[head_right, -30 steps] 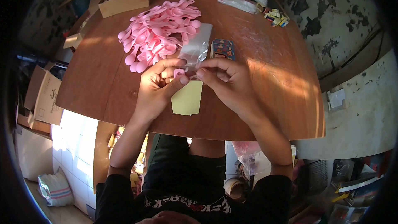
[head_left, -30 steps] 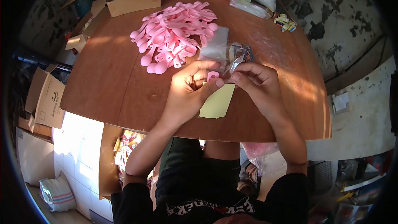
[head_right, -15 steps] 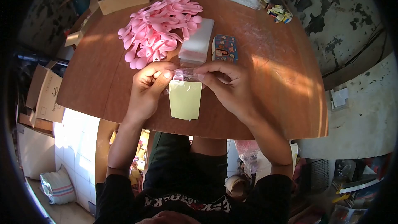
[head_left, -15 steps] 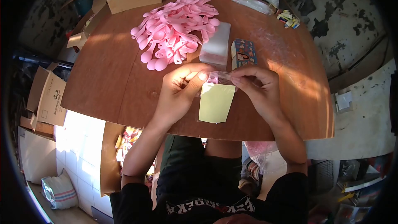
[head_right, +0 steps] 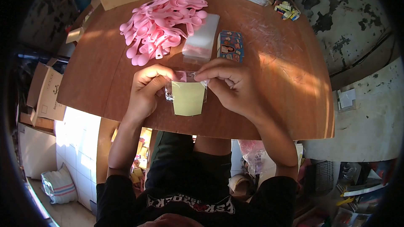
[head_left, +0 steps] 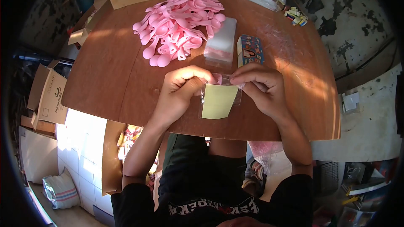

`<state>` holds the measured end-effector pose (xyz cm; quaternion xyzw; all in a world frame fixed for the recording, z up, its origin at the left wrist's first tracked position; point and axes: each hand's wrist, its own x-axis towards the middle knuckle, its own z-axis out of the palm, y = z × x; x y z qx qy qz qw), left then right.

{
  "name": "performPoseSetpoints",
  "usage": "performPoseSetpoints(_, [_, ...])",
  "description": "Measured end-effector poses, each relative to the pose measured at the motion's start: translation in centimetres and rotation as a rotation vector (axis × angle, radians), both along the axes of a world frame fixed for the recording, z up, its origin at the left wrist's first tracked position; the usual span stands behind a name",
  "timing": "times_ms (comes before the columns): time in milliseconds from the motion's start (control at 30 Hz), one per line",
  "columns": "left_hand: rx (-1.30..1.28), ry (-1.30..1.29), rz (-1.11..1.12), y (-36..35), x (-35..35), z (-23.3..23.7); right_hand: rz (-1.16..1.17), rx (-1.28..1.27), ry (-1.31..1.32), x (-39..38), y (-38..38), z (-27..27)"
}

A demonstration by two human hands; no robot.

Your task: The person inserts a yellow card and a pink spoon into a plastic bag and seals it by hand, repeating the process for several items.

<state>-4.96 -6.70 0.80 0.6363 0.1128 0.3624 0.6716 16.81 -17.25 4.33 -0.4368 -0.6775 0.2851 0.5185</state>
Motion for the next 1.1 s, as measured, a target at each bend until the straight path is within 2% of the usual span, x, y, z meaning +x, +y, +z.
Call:
performPoseSetpoints(67, [-0.029,-0.014,-0.034,0.1,0.0,0.2,-0.020,0.014,-0.093,0.0,-0.1,0.3])
performPoseSetpoints(133, [-0.211,-0.183,-0.170,-0.2,-0.1,1.2,-0.020,0.020,-0.073,-0.1,-0.2,0.3])
performPoseSetpoints(167, [-0.213,-0.182,-0.171,-0.4,0.0,1.2,-0.019,0.027,-0.053,-0.1,-0.2,0.3])
performPoseSetpoints(233, [-0.010,-0.109,-0.034,-0.9,0.2,1.1,-0.048,0.040,0.002,-1.3,-0.1,0.0])
performPoseSetpoints(300, [-0.052,-0.102,-0.013,-1.3,0.4,1.2,-0.076,0.057,0.054,-1.7,-0.3,0.0])
performPoseSetpoints(367, [0.037,0.032,-0.005,-1.7,-0.7,1.7,-0.091,0.087,-0.066,-1.7,-0.6,0.0])
performPoseSetpoints(400, [0.100,0.034,0.007,-2.1,-1.4,1.6,0.000,0.116,-0.145,-1.4,-0.8,0.2])
performPoseSetpoints(433, [-0.010,-0.033,0.002,-2.8,-2.3,1.4,0.000,0.114,-0.145,-1.7,-1.0,0.7])
performPoseSetpoints(500, [0.190,0.011,0.029,-3.6,-5.1,2.0,0.105,0.041,-0.087,-2.5,-1.6,2.0])
performPoseSetpoints(567, [0.441,0.168,-0.085,-3.8,-9.0,1.4,0.081,0.093,-0.142,-2.2,-0.8,2.6])
performPoseSetpoints(633, [0.418,0.385,-0.191,-4.7,-12.1,0.2,-0.158,0.222,-0.486,-1.4,0.5,2.8])
performPoseSetpoints(700, [0.208,0.668,-0.190,-4.9,-15.1,-3.9,-0.239,0.245,-0.679,1.2,4.1,1.6])
performPoseSetpoints(733, [0.376,1.016,-0.068,-5.3,-17.2,-7.2,-0.305,0.218,-0.802,2.6,5.9,0.9])
performPoseSetpoints(767, [0.537,1.342,0.088,-6.1,-19.3,-10.6,-0.301,0.169,-0.754,3.5,7.6,0.0])
performPoseSetpoints(833, [0.532,1.714,0.007,-7.4,-21.4,-13.2,-0.299,0.132,-0.702,4.2,10.2,-0.6])
performPoseSetpoints(867, [0.358,1.626,-0.052,-7.2,-21.8,-13.7,-0.300,0.015,-0.859,4.3,11.2,-0.6])
performPoseSetpoints(900, [0.373,1.470,-0.053,-7.4,-21.5,-13.3,-0.298,-0.109,-1.013,4.5,11.9,-0.6])
performPoseSetpoints(967, [0.382,1.270,-0.116,-7.6,-18.7,-10.6,-0.267,-0.110,-1.022,4.9,13.3,-1.4])
performPoseSetpoints(1000, [0.221,1.227,-0.236,-7.6,-16.6,-8.0,-0.236,-0.116,-1.035,4.8,13.8,-1.8])
performPoseSetpoints(1100, [0.202,0.727,-0.533,-7.1,-13.7,-4.2,-0.238,-0.075,-1.020,4.9,14.3,-2.6])
